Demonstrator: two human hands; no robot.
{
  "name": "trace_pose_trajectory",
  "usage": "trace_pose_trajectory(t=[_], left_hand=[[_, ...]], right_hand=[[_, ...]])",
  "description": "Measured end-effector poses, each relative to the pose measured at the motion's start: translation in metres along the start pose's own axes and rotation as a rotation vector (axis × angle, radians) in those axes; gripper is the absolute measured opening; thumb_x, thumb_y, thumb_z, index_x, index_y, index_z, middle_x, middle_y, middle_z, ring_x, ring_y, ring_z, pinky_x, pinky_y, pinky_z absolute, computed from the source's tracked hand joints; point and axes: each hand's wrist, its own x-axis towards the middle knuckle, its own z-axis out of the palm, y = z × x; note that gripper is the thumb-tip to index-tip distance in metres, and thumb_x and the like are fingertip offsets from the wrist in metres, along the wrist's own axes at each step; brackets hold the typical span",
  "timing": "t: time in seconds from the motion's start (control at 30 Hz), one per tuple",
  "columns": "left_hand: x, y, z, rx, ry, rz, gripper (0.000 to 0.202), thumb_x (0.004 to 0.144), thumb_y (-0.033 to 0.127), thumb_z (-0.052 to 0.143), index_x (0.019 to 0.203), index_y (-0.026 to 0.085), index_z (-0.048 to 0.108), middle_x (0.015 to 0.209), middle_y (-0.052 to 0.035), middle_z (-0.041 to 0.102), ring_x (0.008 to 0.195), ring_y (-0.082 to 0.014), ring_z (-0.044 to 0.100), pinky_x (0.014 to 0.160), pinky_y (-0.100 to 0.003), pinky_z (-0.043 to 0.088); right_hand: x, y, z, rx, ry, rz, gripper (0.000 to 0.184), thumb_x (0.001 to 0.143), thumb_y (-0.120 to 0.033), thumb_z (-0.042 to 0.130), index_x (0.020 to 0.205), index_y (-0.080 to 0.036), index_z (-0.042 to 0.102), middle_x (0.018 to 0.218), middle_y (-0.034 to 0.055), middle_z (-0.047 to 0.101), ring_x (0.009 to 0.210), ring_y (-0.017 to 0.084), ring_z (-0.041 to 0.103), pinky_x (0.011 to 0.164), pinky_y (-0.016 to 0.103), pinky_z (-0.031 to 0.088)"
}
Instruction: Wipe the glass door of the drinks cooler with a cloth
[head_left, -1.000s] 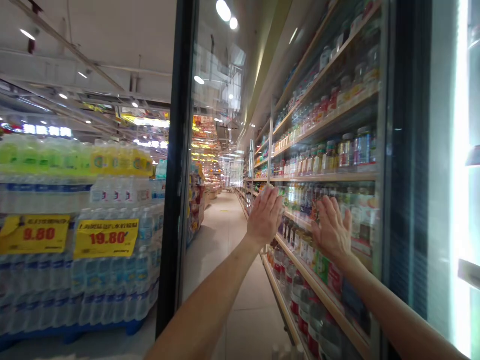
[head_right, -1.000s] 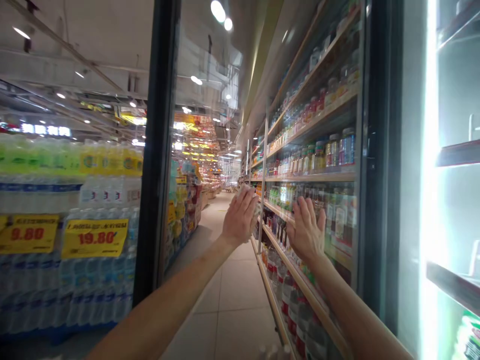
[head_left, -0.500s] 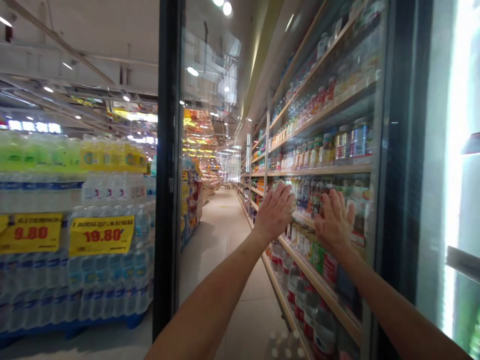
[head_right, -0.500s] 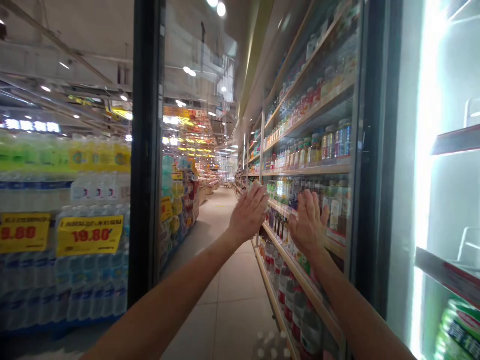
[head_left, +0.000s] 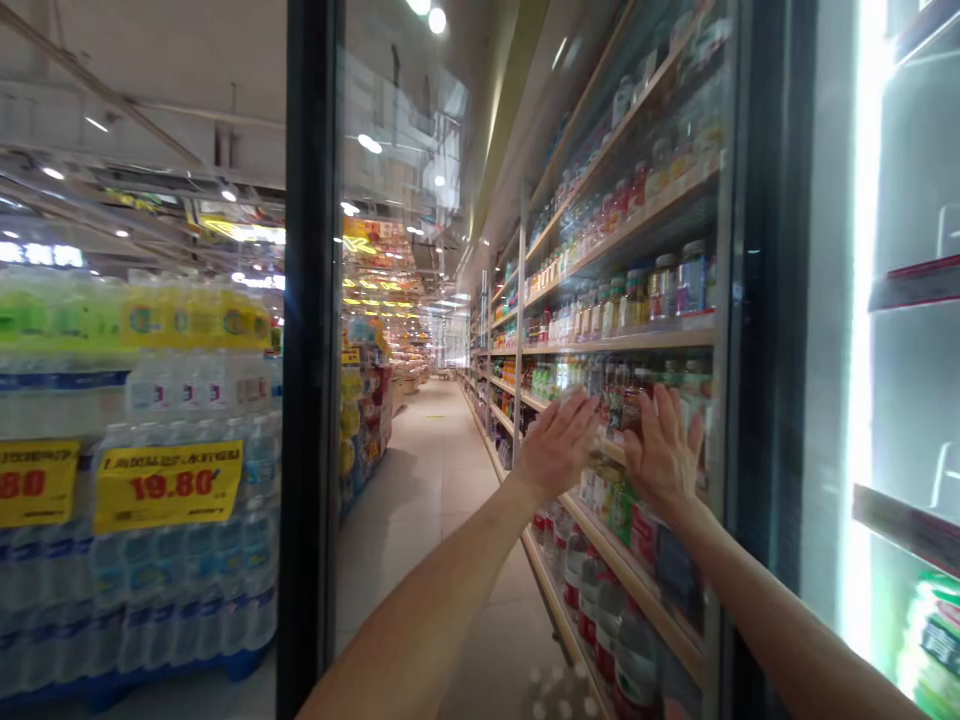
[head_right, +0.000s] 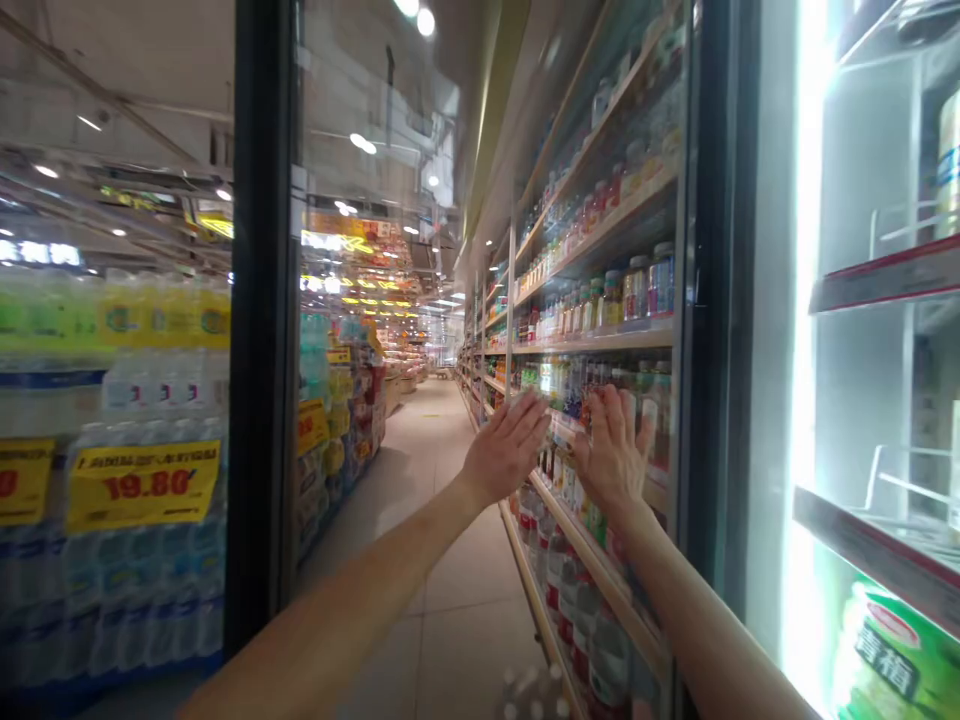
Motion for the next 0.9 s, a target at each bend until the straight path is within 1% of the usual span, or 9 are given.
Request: trace_pose_trajectory(t=[0.1,0.3,0.4,0.53,0.6,0.67,0.77,0.83,0.9], left_hand=[[-0.004,0.009,0.001,-0.007,-0.014,-0.019,0.041,0.087,0.024,0.04,0.125,0.011,0.046,0.14,-0.0085,0.038,0.134,-0.0236,0.024,0.109,-0.04,0.024],[-0.057,0.045,-0.004,-0.108,-0.097,0.293,0.039,0.088,0.026,0.039,0.124,0.013,0.049,0.142,-0.006,0.036,0.134,-0.0208,0.025,0.11,-0.037,0.023],[-0.054,0.028,-0.007,-0.078,-0.081,0.269,0.039,0.087,0.025,0.041,0.124,0.014,0.048,0.143,-0.006,0.033,0.134,-0.0204,0.025,0.11,-0.037,0.022],[-0.029,-0.01,-0.01,0.008,-0.026,0.028,0.04,0.087,0.022,0.041,0.125,0.011,0.046,0.141,-0.0089,0.037,0.134,-0.0223,0.023,0.11,-0.039,0.023],[-0.027,-0.015,-0.012,0.02,-0.024,-0.033,0.04,0.087,0.023,0.041,0.124,0.01,0.046,0.139,-0.0097,0.039,0.134,-0.0233,0.023,0.109,-0.04,0.024],[-0.037,-0.007,-0.014,0.011,-0.045,0.009,0.041,0.086,0.022,0.042,0.125,0.01,0.046,0.14,-0.0096,0.037,0.134,-0.0234,0.023,0.11,-0.041,0.024],[-0.055,0.006,-0.017,-0.038,-0.085,0.237,0.039,0.087,0.024,0.041,0.124,0.013,0.047,0.142,-0.0069,0.034,0.134,-0.0211,0.025,0.11,-0.038,0.023],[-0.057,-0.001,-0.019,-0.054,-0.094,0.341,0.038,0.088,0.026,0.039,0.124,0.015,0.048,0.142,-0.0052,0.035,0.134,-0.0195,0.025,0.111,-0.036,0.023],[-0.046,-0.023,-0.022,-0.026,-0.087,0.28,0.039,0.089,0.025,0.038,0.125,0.014,0.047,0.141,-0.0054,0.037,0.134,-0.0199,0.024,0.11,-0.036,0.023]], right_hand=[[-0.001,0.004,-0.002,-0.012,-0.014,0.033,0.058,0.086,-0.033,0.04,0.139,-0.015,0.026,0.141,0.0169,0.035,0.132,0.03,0.028,0.103,0.056,0.023],[-0.014,0.0,-0.004,-0.025,-0.016,0.014,0.057,0.087,-0.031,0.04,0.139,-0.015,0.026,0.142,0.0172,0.034,0.133,0.029,0.026,0.104,0.054,0.023],[-0.017,-0.008,-0.003,0.005,-0.009,-0.039,0.058,0.086,-0.03,0.04,0.141,-0.018,0.023,0.143,0.0157,0.033,0.134,0.028,0.025,0.106,0.054,0.019],[-0.014,-0.017,-0.001,0.042,0.023,-0.082,0.06,0.086,-0.029,0.041,0.141,-0.019,0.02,0.143,0.0152,0.033,0.134,0.027,0.025,0.107,0.052,0.019],[-0.012,-0.021,-0.001,0.049,0.033,-0.074,0.061,0.086,-0.028,0.041,0.142,-0.019,0.019,0.143,0.0154,0.033,0.135,0.027,0.024,0.107,0.053,0.018],[-0.013,-0.024,-0.001,0.047,0.03,-0.075,0.061,0.086,-0.028,0.041,0.142,-0.018,0.018,0.142,0.0158,0.034,0.135,0.027,0.024,0.107,0.053,0.018],[-0.016,-0.027,0.0,0.036,0.028,-0.096,0.059,0.086,-0.027,0.041,0.141,-0.017,0.021,0.139,0.017,0.039,0.133,0.027,0.027,0.107,0.052,0.018],[-0.019,-0.028,0.002,0.038,0.023,-0.102,0.058,0.086,-0.027,0.041,0.14,-0.016,0.023,0.137,0.0173,0.041,0.133,0.026,0.028,0.107,0.051,0.019],[-0.021,-0.028,0.004,0.044,0.024,-0.099,0.058,0.086,-0.027,0.041,0.14,-0.016,0.023,0.138,0.0171,0.04,0.133,0.026,0.028,0.107,0.051,0.018]])
